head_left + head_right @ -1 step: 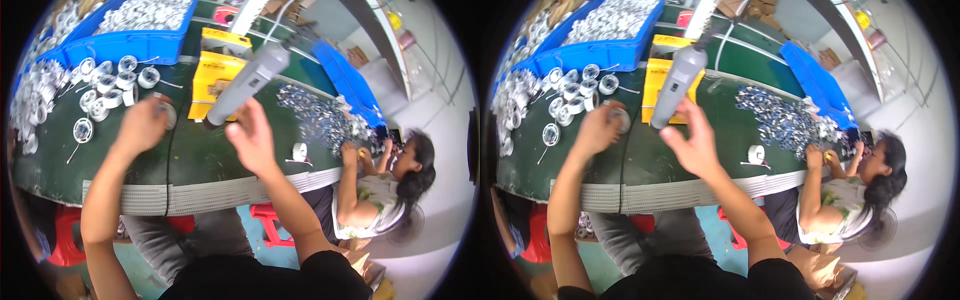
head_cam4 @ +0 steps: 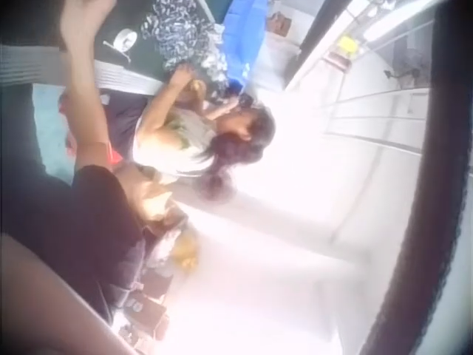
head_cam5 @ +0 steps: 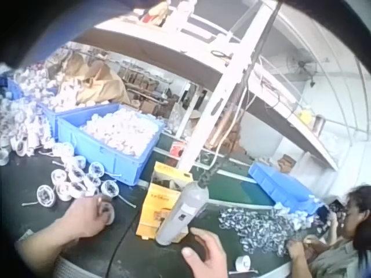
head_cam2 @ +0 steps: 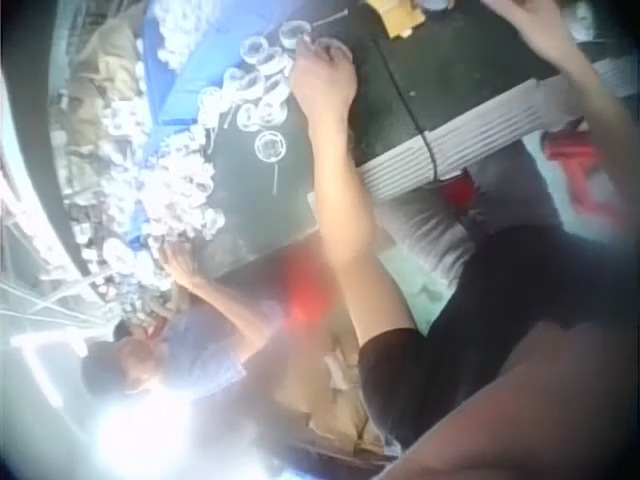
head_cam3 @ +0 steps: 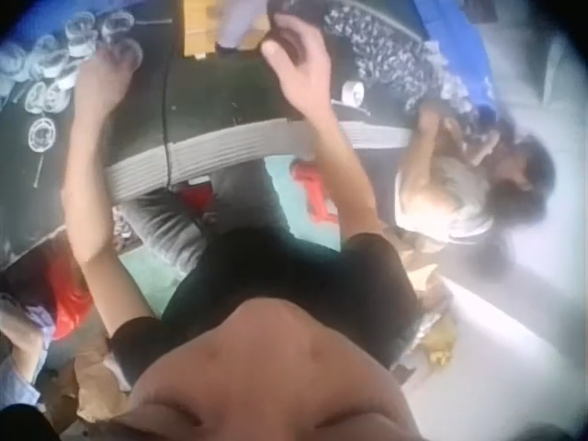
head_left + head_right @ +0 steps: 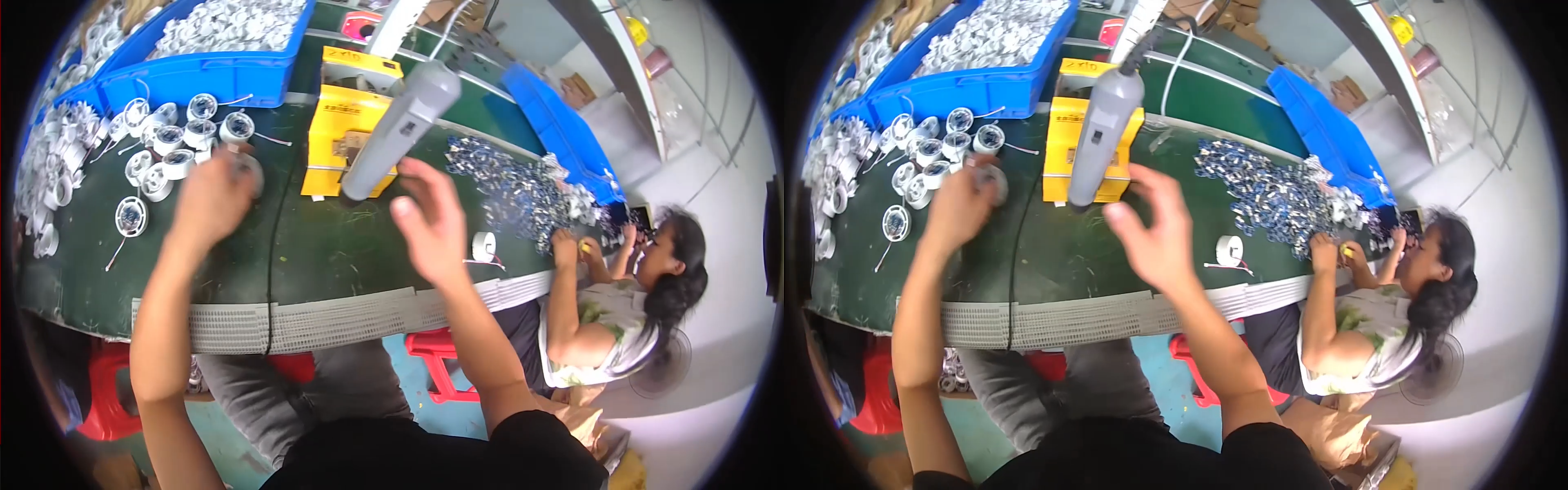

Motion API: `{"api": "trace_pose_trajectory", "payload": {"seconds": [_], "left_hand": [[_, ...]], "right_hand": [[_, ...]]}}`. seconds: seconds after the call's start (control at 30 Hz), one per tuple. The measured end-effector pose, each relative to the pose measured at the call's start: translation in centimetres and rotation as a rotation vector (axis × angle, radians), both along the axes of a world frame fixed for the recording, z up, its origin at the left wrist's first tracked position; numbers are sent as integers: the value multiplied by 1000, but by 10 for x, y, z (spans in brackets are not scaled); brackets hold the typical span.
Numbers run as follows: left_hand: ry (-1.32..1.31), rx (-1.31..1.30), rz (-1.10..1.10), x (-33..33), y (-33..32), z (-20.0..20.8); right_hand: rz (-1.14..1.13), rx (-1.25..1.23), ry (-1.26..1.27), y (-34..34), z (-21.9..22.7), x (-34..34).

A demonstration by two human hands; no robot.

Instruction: The person assembles small circular electronic components by hand using an electric screwdriver at a production line station.

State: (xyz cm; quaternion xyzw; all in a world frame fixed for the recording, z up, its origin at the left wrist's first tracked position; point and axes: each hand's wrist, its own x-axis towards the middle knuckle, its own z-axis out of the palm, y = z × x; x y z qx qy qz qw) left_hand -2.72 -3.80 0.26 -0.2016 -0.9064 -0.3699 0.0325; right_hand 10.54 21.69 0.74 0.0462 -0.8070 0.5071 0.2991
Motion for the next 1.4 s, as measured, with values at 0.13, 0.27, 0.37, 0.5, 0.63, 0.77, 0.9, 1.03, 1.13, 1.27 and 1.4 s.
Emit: {"api": "trace_pose_trajectory", "payload": {"seconds": [0.13, 0.27, 0.37, 0.5, 0.63, 0.77, 0.9, 1.03, 1.13, 1.27, 1.4], "left_hand": [[377, -11, 309, -36, -44, 5], [837, -119, 496, -29, -41, 19], [688, 253, 145, 4, -2, 25], [-590, 684, -740, 52, 44, -15], [-1161, 894, -859, 57, 49, -13], [-781, 805, -839, 42, 41, -12], [-300, 638, -824, 36, 37, -8], [-331, 659, -811, 30, 36, -12], [-436, 766, -808, 30, 37, -12], [-803, 959, -720, 26, 38, -12], [-1150, 1181, -731, 26, 39, -14]], "right_hand": [[-634, 689, -305, 109, -3, 69], [-546, 526, -670, 116, -3, 98], [-345, 357, -404, 68, 9, 92], [-9, 592, -89, -2, 21, 57], [246, 724, 56, -33, 31, 18], [448, 0, -166, -21, 15, -14], [455, 14, -521, -2, 4, -31], [439, -188, -523, -6, -19, -30], [387, -296, -435, -12, -20, -27], [262, -216, -267, -14, -14, -21], [410, 66, -134, -17, -13, -17]]}}
